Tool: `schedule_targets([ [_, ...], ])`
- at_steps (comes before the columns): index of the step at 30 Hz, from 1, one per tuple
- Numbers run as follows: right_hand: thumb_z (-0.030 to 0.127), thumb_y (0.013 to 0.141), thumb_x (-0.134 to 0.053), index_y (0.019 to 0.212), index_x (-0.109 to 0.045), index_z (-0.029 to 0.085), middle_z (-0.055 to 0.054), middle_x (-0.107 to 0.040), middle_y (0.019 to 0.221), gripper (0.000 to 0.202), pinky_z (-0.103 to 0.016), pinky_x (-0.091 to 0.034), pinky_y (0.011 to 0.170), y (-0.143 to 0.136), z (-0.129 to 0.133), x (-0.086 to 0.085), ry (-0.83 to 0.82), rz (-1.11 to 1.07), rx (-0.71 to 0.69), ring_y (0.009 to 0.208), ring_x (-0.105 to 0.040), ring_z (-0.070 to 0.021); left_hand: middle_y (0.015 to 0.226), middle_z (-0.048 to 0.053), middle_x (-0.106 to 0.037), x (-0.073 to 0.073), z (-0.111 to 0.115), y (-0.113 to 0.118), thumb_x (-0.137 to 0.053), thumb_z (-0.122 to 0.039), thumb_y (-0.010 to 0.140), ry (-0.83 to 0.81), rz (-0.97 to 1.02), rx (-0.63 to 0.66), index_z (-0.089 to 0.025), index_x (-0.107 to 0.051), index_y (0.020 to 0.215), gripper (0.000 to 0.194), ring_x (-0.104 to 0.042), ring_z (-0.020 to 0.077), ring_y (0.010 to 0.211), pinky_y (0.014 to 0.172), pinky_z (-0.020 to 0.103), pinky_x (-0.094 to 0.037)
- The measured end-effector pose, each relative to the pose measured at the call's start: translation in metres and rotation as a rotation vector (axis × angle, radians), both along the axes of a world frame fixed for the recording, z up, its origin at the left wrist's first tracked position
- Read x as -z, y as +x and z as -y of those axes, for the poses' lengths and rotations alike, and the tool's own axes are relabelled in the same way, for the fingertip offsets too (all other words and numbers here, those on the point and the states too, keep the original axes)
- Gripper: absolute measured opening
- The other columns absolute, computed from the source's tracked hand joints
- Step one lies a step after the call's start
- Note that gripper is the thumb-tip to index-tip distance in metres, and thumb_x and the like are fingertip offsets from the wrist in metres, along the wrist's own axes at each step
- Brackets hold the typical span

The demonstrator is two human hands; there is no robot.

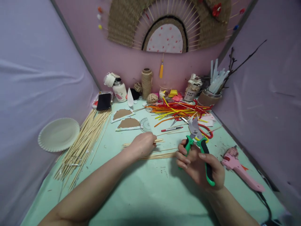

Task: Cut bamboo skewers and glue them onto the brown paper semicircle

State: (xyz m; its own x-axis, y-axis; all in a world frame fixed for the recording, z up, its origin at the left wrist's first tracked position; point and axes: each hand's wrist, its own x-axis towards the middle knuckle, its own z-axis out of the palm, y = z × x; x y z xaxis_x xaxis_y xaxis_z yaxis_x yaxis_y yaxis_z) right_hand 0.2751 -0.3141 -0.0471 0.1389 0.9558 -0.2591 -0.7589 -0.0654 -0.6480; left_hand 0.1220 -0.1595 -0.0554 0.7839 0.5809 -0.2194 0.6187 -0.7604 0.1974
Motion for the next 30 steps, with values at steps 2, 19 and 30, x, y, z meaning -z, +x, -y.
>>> schedule_targets([
  [2, 0.036, 0.062, -0.062, 0.093, -0.061, 0.027, -0.001, -0.037, 0.080, 0.032, -0.031, -0.029, 0.053, 0.001, 0.001, 0.000, 0.006, 0.006, 0.002, 0.060, -0.029, -0.0150, 0.094, 0.012, -0.068, 0.002, 0.003, 0.002, -0.050, -0.023, 0.085, -0.006, -0.003, 0.011, -0.017, -0.067, 0.084, 0.018, -0.065, 0.0247, 0.090, 0.074, 0.030, -0.046],
  [19, 0.049, 0.063, -0.066, 0.095, -0.057, 0.035, 0.000, -0.031, 0.080, 0.036, -0.035, -0.029, 0.057, 0.006, 0.009, -0.007, 0.189, 0.215, 0.199, 0.063, -0.026, -0.0178, 0.095, 0.011, -0.066, -0.017, -0.032, -0.009, -0.044, -0.023, 0.086, 0.161, -0.041, -0.259, -0.017, -0.066, 0.089, 0.023, -0.063, 0.0249, 0.089, 0.069, 0.030, -0.043],
  [30, 0.052, 0.062, -0.064, 0.099, -0.056, 0.034, -0.001, -0.034, 0.080, 0.042, -0.035, -0.027, 0.055, 0.003, 0.005, 0.008, 0.226, 0.231, 0.202, 0.061, -0.027, -0.0174, 0.099, 0.013, -0.066, 0.001, -0.010, 0.004, -0.044, -0.018, 0.086, 0.102, -0.073, -0.144, -0.015, -0.066, 0.090, 0.022, -0.065, 0.0244, 0.091, 0.072, 0.030, -0.046],
])
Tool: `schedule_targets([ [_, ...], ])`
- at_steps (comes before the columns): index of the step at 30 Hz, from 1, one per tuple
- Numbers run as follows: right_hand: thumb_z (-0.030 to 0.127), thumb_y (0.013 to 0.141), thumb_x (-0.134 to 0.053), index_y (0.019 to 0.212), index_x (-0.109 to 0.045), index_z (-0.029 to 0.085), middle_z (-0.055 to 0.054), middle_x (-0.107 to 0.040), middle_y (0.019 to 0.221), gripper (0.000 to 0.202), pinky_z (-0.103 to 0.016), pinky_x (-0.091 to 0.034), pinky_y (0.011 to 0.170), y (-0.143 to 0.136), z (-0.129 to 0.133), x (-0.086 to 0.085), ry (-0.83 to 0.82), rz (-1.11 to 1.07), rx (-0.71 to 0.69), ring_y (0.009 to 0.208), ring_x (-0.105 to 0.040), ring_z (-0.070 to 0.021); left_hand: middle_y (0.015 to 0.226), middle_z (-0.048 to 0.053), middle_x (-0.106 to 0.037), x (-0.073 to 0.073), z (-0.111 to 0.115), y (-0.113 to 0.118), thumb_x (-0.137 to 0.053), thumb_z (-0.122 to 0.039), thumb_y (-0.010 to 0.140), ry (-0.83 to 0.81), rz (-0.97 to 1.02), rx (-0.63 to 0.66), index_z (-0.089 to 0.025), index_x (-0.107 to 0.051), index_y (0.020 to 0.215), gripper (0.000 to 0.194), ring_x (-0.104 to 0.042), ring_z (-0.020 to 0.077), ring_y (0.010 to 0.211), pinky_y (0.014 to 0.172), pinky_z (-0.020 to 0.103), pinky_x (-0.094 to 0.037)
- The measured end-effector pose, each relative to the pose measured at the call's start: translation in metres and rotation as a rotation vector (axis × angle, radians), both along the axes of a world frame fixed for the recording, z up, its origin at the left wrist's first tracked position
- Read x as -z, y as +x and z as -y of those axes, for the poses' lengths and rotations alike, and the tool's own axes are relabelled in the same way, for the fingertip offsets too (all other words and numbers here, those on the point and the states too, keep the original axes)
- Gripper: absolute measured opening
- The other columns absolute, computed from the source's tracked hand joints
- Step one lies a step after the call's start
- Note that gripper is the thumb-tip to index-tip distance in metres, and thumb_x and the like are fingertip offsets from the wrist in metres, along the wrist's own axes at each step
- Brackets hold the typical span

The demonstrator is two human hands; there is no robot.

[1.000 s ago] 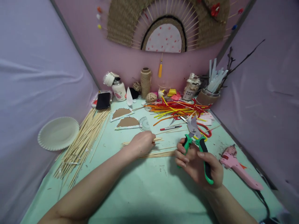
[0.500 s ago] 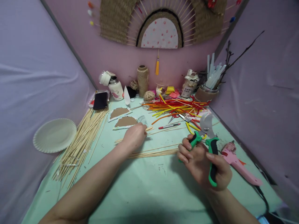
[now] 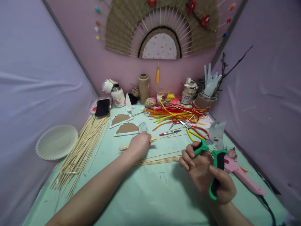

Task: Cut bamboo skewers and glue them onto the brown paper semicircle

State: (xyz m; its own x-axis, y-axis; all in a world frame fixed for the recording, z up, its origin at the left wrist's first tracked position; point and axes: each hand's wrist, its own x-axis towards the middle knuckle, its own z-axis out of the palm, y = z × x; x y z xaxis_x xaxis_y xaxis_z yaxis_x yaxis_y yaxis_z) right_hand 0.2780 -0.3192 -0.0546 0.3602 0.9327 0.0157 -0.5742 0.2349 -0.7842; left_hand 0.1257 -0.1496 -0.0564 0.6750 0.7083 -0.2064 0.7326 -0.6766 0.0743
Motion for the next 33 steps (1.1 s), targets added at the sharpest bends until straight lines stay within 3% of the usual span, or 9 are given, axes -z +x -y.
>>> schedule_targets([
  [4, 0.051, 0.066, -0.060, 0.102, -0.056, 0.033, -0.004, -0.040, 0.082, 0.040, -0.040, -0.031, 0.061, -0.005, 0.001, -0.003, -0.007, -0.002, 0.004, 0.064, -0.033, -0.0196, 0.099, 0.013, -0.068, 0.005, 0.003, 0.004, -0.044, -0.012, 0.084, 0.005, -0.008, 0.018, -0.014, -0.065, 0.093, 0.023, -0.065, 0.0244, 0.094, 0.075, 0.030, -0.046],
  [7, 0.055, 0.068, -0.056, 0.108, -0.055, 0.034, -0.006, -0.044, 0.086, 0.046, -0.045, -0.033, 0.068, -0.006, 0.001, -0.003, -0.019, 0.027, -0.006, 0.068, -0.038, -0.0228, 0.099, 0.014, -0.068, -0.002, 0.001, 0.001, -0.045, -0.012, 0.083, -0.006, -0.017, 0.039, -0.014, -0.065, 0.091, 0.021, -0.065, 0.0248, 0.094, 0.074, 0.030, -0.047],
  [11, 0.052, 0.066, -0.059, 0.105, -0.054, 0.034, -0.004, -0.039, 0.085, 0.043, -0.041, -0.033, 0.065, -0.005, 0.001, 0.001, -0.002, -0.011, -0.050, 0.066, -0.034, -0.0206, 0.092, 0.012, -0.068, -0.029, -0.006, -0.015, -0.047, -0.017, 0.082, -0.028, -0.006, 0.069, -0.016, -0.065, 0.087, 0.018, -0.065, 0.0245, 0.086, 0.069, 0.029, -0.045],
  [14, 0.047, 0.064, -0.062, 0.102, -0.056, 0.032, -0.003, -0.036, 0.085, 0.042, -0.037, -0.031, 0.061, -0.005, 0.001, 0.002, 0.016, -0.088, -0.123, 0.065, -0.031, -0.0182, 0.087, 0.007, -0.069, -0.051, -0.013, -0.029, -0.047, -0.022, 0.084, -0.074, 0.144, 0.081, -0.020, -0.065, 0.088, 0.018, -0.064, 0.0210, 0.084, 0.073, 0.028, -0.044],
  [17, 0.045, 0.063, -0.063, 0.104, -0.057, 0.030, -0.004, -0.039, 0.087, 0.043, -0.036, -0.031, 0.062, -0.006, 0.000, 0.001, 0.006, -0.127, -0.186, 0.067, -0.033, -0.0184, 0.091, 0.001, -0.071, -0.063, -0.019, -0.038, -0.050, -0.026, 0.083, -0.206, 0.319, 0.030, -0.024, -0.067, 0.096, 0.022, -0.062, 0.0171, 0.085, 0.076, 0.025, -0.044],
  [23, 0.046, 0.062, -0.064, 0.106, -0.061, 0.027, -0.004, -0.040, 0.087, 0.048, -0.035, -0.033, 0.062, -0.010, -0.002, 0.004, -0.042, -0.147, -0.342, 0.067, -0.035, -0.0177, 0.102, 0.001, -0.072, -0.057, -0.026, -0.038, -0.051, -0.041, 0.082, -0.402, 0.455, -0.170, -0.021, -0.070, 0.084, 0.028, -0.058, 0.0131, 0.069, 0.066, 0.025, -0.044],
  [33, 0.041, 0.061, -0.071, 0.107, -0.063, 0.024, -0.004, -0.047, 0.088, 0.049, -0.033, -0.037, 0.064, -0.013, -0.004, 0.012, -0.086, -0.196, -0.371, 0.069, -0.039, -0.0162, 0.080, 0.001, -0.067, -0.044, -0.032, -0.038, -0.057, -0.048, 0.077, -0.601, 0.571, -0.223, -0.017, -0.070, 0.098, 0.039, -0.043, 0.0096, 0.055, 0.051, 0.022, -0.030],
])
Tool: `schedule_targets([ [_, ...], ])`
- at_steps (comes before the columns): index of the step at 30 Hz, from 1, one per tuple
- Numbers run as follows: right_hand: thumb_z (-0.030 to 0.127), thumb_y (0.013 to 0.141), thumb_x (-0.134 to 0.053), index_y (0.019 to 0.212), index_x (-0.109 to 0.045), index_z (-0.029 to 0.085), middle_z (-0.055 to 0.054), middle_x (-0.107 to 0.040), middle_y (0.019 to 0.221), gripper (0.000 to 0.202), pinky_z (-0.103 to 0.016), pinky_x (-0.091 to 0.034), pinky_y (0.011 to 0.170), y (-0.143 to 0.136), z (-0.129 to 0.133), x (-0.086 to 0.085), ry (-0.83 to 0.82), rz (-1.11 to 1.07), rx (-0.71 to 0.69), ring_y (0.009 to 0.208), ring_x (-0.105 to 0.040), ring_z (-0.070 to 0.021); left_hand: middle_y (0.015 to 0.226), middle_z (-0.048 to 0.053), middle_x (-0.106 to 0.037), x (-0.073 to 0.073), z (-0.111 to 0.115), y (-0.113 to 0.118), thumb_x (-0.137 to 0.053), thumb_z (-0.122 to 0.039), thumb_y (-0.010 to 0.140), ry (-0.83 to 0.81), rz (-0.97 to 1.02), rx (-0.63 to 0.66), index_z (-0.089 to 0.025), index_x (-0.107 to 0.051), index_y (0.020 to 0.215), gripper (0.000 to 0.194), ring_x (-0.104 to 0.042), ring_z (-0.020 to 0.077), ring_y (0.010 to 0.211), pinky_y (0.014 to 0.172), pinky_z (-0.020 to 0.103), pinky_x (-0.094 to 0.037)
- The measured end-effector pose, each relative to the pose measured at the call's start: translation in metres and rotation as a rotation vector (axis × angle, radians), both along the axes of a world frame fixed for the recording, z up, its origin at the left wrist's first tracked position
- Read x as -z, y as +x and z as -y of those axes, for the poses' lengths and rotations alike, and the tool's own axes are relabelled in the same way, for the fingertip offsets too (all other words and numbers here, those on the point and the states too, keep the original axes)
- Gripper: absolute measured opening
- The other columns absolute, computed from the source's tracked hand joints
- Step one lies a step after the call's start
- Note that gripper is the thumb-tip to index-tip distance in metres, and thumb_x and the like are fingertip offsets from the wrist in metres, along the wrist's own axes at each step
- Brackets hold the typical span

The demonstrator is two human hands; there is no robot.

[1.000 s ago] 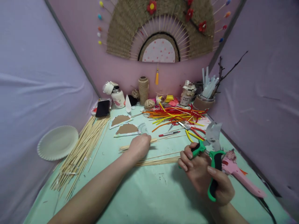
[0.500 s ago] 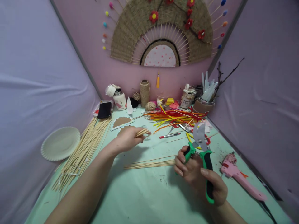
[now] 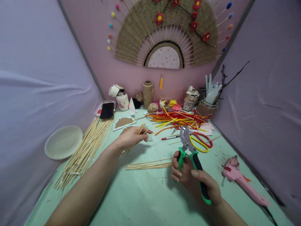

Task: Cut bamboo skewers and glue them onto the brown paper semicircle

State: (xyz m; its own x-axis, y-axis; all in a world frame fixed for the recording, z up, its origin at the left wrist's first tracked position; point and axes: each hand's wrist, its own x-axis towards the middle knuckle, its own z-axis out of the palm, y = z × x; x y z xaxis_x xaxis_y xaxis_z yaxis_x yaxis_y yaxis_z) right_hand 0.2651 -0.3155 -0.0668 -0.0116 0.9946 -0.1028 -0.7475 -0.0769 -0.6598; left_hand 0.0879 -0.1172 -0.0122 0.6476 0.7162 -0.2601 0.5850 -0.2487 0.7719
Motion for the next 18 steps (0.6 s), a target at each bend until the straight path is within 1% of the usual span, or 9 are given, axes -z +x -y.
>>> schedule_targets([
  [2, 0.038, 0.062, -0.072, 0.107, -0.063, 0.023, -0.004, -0.050, 0.089, 0.048, -0.033, -0.038, 0.065, 0.000, 0.000, 0.004, -0.051, 0.014, -0.028, 0.070, -0.042, -0.0165, 0.076, -0.001, -0.064, 0.003, -0.001, 0.001, -0.059, -0.047, 0.077, -0.050, 0.050, -0.003, -0.018, -0.069, 0.104, 0.041, -0.039, 0.0087, 0.052, 0.049, 0.022, -0.026],
  [4, 0.035, 0.063, -0.072, 0.108, -0.063, 0.023, -0.005, -0.053, 0.091, 0.047, -0.033, -0.039, 0.066, 0.001, 0.000, 0.007, -0.104, 0.065, -0.070, 0.072, -0.046, -0.0174, 0.073, -0.003, -0.061, 0.003, 0.001, 0.002, -0.059, -0.045, 0.078, -0.098, 0.099, 0.009, -0.021, -0.068, 0.110, 0.042, -0.034, 0.0082, 0.050, 0.048, 0.023, -0.023],
  [6, 0.032, 0.063, -0.072, 0.109, -0.063, 0.023, -0.006, -0.056, 0.096, 0.048, -0.034, -0.040, 0.069, 0.002, 0.002, 0.011, -0.147, 0.155, -0.115, 0.078, -0.050, -0.0193, 0.071, -0.004, -0.060, -0.001, 0.005, 0.004, -0.059, -0.043, 0.079, -0.132, 0.130, 0.037, -0.022, -0.066, 0.115, 0.042, -0.032, 0.0079, 0.049, 0.049, 0.023, -0.023],
  [7, 0.030, 0.063, -0.072, 0.111, -0.063, 0.023, -0.006, -0.056, 0.099, 0.050, -0.035, -0.040, 0.072, 0.002, 0.002, 0.012, -0.156, 0.209, -0.145, 0.082, -0.051, -0.0207, 0.071, -0.004, -0.059, -0.004, 0.008, 0.004, -0.059, -0.042, 0.080, -0.133, 0.134, 0.051, -0.022, -0.066, 0.114, 0.040, -0.032, 0.0079, 0.050, 0.050, 0.022, -0.024],
  [10, 0.028, 0.066, -0.068, 0.121, -0.058, 0.023, -0.007, -0.056, 0.109, 0.056, -0.039, -0.040, 0.082, 0.003, 0.005, 0.011, -0.134, 0.387, -0.226, 0.095, -0.051, -0.0245, 0.072, -0.003, -0.061, -0.013, 0.018, 0.007, -0.058, -0.039, 0.082, -0.084, 0.126, 0.092, -0.019, -0.069, 0.108, 0.034, -0.038, 0.0087, 0.055, 0.055, 0.022, -0.029],
  [12, 0.027, 0.070, -0.064, 0.124, -0.055, 0.024, -0.007, -0.055, 0.112, 0.055, -0.040, -0.038, 0.087, 0.004, 0.007, 0.009, -0.111, 0.502, -0.231, 0.100, -0.050, -0.0248, 0.072, -0.002, -0.062, -0.015, 0.022, 0.009, -0.056, -0.037, 0.084, -0.055, 0.116, 0.131, -0.019, -0.069, 0.110, 0.034, -0.044, 0.0102, 0.060, 0.059, 0.022, -0.032],
  [15, 0.026, 0.073, -0.059, 0.118, -0.055, 0.025, -0.004, -0.055, 0.107, 0.045, -0.040, -0.036, 0.091, 0.004, 0.008, 0.003, -0.103, 0.639, -0.208, 0.102, -0.049, -0.0241, 0.073, -0.002, -0.063, -0.012, 0.025, 0.013, -0.055, -0.033, 0.086, -0.045, 0.110, 0.185, -0.020, -0.067, 0.116, 0.035, -0.051, 0.0121, 0.067, 0.064, 0.023, -0.035],
  [18, 0.024, 0.072, -0.057, 0.108, -0.056, 0.025, -0.002, -0.054, 0.100, 0.036, -0.039, -0.035, 0.091, 0.003, 0.007, -0.002, -0.098, 0.712, -0.214, 0.100, -0.049, -0.0236, 0.073, -0.001, -0.064, -0.006, 0.027, 0.016, -0.054, -0.029, 0.085, -0.041, 0.096, 0.196, -0.020, -0.067, 0.117, 0.036, -0.054, 0.0131, 0.070, 0.066, 0.023, -0.038],
])
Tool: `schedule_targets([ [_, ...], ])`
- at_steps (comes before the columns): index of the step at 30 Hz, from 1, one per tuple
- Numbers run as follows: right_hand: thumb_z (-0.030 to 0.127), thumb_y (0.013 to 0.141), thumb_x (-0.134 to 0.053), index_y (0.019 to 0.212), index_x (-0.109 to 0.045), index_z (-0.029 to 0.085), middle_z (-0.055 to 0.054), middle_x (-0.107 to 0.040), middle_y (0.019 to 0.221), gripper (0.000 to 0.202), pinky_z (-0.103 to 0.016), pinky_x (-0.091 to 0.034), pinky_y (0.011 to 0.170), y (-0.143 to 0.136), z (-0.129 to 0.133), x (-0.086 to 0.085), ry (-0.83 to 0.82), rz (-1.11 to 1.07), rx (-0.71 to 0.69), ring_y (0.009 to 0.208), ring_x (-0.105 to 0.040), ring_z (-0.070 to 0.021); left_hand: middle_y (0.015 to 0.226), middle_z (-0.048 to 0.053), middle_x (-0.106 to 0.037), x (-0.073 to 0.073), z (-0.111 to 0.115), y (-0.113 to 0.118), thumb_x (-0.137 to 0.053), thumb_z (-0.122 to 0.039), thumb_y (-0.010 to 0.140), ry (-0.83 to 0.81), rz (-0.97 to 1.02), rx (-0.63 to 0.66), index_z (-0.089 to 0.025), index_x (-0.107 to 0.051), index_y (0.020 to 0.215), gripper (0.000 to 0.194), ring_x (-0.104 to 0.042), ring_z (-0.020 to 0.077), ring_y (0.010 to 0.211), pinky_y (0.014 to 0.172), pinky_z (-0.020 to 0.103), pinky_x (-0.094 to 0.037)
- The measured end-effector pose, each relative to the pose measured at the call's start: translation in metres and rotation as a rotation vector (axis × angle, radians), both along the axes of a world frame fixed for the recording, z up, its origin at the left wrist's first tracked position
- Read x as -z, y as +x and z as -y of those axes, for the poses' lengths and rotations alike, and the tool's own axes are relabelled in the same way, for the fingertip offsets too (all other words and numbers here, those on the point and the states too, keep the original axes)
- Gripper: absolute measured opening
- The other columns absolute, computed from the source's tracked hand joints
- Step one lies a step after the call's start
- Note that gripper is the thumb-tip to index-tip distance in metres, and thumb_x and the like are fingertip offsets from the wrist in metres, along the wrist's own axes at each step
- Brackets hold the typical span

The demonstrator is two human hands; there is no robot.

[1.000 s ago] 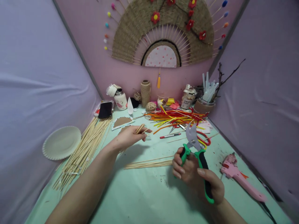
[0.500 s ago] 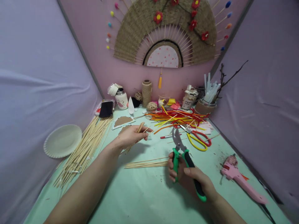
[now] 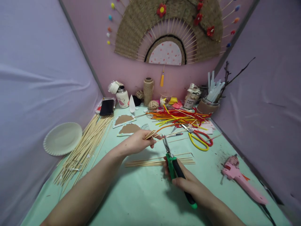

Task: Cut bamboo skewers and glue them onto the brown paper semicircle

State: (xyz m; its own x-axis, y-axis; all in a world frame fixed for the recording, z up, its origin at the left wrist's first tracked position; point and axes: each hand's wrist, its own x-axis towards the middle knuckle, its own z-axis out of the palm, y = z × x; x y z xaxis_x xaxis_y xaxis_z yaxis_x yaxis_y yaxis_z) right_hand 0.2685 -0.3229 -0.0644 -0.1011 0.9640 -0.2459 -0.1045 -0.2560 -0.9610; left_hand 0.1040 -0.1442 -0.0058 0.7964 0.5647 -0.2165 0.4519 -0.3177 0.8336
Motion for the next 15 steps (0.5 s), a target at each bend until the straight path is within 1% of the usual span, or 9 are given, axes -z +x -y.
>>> schedule_targets([
  [3, 0.025, 0.072, -0.056, 0.108, -0.054, 0.024, -0.003, -0.054, 0.099, 0.036, -0.039, -0.036, 0.090, -0.0005, -0.0007, -0.0008, 0.006, 0.026, -0.002, 0.100, -0.049, -0.0238, 0.073, -0.001, -0.066, 0.0028, 0.0024, 0.0026, -0.054, -0.025, 0.084, 0.008, -0.021, -0.006, -0.020, -0.067, 0.117, 0.036, -0.056, 0.0134, 0.070, 0.066, 0.022, -0.040],
  [8, 0.027, 0.073, -0.056, 0.109, -0.054, 0.024, -0.003, -0.054, 0.100, 0.036, -0.040, -0.037, 0.089, 0.0000, -0.0007, 0.0023, -0.003, 0.027, -0.004, 0.099, -0.050, -0.0241, 0.075, -0.002, -0.068, 0.0024, 0.0058, 0.0042, -0.054, -0.020, 0.081, 0.043, -0.044, -0.006, -0.021, -0.069, 0.114, 0.036, -0.058, 0.0135, 0.073, 0.067, 0.022, -0.041],
  [15, 0.028, 0.072, -0.057, 0.110, -0.054, 0.023, -0.004, -0.054, 0.101, 0.038, -0.040, -0.037, 0.091, 0.0000, -0.0013, 0.0001, -0.020, 0.031, 0.004, 0.102, -0.050, -0.0252, 0.075, -0.002, -0.068, 0.0043, 0.0071, 0.0051, -0.052, -0.022, 0.082, 0.042, -0.045, 0.005, -0.023, -0.069, 0.113, 0.035, -0.060, 0.0137, 0.073, 0.068, 0.023, -0.042],
])
